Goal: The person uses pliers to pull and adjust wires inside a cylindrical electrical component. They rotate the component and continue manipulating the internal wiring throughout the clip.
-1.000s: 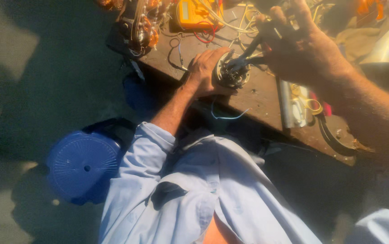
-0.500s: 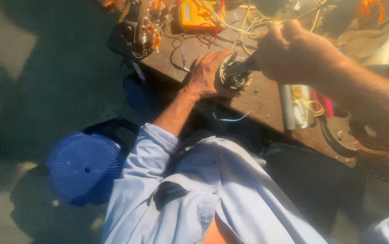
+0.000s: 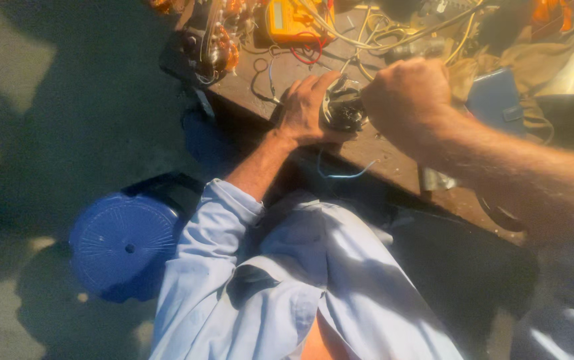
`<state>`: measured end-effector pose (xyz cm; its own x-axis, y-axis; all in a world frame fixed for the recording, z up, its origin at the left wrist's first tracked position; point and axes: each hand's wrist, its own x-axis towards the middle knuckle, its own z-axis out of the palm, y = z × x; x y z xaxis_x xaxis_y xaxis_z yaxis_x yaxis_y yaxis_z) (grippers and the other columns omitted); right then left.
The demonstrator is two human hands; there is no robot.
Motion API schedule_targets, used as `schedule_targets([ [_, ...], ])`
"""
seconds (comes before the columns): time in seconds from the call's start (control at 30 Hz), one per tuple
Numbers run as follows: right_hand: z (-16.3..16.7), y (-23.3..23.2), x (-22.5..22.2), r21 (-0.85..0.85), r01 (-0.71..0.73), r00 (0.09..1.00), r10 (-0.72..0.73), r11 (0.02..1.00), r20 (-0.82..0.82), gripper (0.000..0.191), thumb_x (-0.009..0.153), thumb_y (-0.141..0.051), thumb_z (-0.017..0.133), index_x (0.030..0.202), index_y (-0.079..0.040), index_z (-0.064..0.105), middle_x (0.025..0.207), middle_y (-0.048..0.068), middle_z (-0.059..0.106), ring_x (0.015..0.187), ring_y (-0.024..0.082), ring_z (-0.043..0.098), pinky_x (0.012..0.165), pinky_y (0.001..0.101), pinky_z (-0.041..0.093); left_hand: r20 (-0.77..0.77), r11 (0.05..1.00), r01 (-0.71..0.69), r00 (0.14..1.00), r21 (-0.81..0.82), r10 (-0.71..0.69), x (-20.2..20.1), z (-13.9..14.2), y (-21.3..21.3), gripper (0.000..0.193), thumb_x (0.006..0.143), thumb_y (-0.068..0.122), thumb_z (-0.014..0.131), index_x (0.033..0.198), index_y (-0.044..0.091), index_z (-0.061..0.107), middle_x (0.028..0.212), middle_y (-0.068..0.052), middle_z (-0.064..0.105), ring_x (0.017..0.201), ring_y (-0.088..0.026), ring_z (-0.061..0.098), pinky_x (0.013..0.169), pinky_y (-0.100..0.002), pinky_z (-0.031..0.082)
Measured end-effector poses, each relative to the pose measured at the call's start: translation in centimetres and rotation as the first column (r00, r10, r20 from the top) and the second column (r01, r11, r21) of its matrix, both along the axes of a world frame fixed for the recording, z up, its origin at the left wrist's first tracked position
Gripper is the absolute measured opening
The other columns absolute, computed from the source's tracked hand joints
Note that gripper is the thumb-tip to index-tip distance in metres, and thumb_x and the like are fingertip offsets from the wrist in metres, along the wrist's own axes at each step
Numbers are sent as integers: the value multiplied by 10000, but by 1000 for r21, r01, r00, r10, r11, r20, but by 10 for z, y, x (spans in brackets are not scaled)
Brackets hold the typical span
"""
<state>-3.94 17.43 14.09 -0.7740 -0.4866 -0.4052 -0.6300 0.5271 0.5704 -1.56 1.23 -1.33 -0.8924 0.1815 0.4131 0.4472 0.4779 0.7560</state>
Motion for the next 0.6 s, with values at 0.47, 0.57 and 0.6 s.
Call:
schedule_targets([
  [0.47,66,48,2,-80,-267,951,249,960,-180,320,893,-240,635,1134,-413,755,1090,32,662,1131,232,606,969,429,455,3,999,-41,999,21,41,13,16,-1,1030,566,592,969,1377,119,546,1234,-135,668,1155,-364,632,1005,-477,496],
  [0.57,47,62,8,-320,-264,945,178,910,-274,299,895,-265,641,1167,-183,734,1180,96,632,1201,278,571,1026,377,456,-12,999,-32,999,26,32,12,17,1,1041,534,558,979,1372,120,542,1223,-130,670,1144,-363,634,995,-477,496],
  [0.6,39,65,8,-434,-242,948,117,868,-296,366,910,-286,641,1174,-49,733,1199,127,623,1214,296,565,1040,353,460,-17,999,-37,999,19,38,12,17,1,1051,524,548,982,1375,119,539,1217,-133,669,1137,-365,632,988,-479,495],
])
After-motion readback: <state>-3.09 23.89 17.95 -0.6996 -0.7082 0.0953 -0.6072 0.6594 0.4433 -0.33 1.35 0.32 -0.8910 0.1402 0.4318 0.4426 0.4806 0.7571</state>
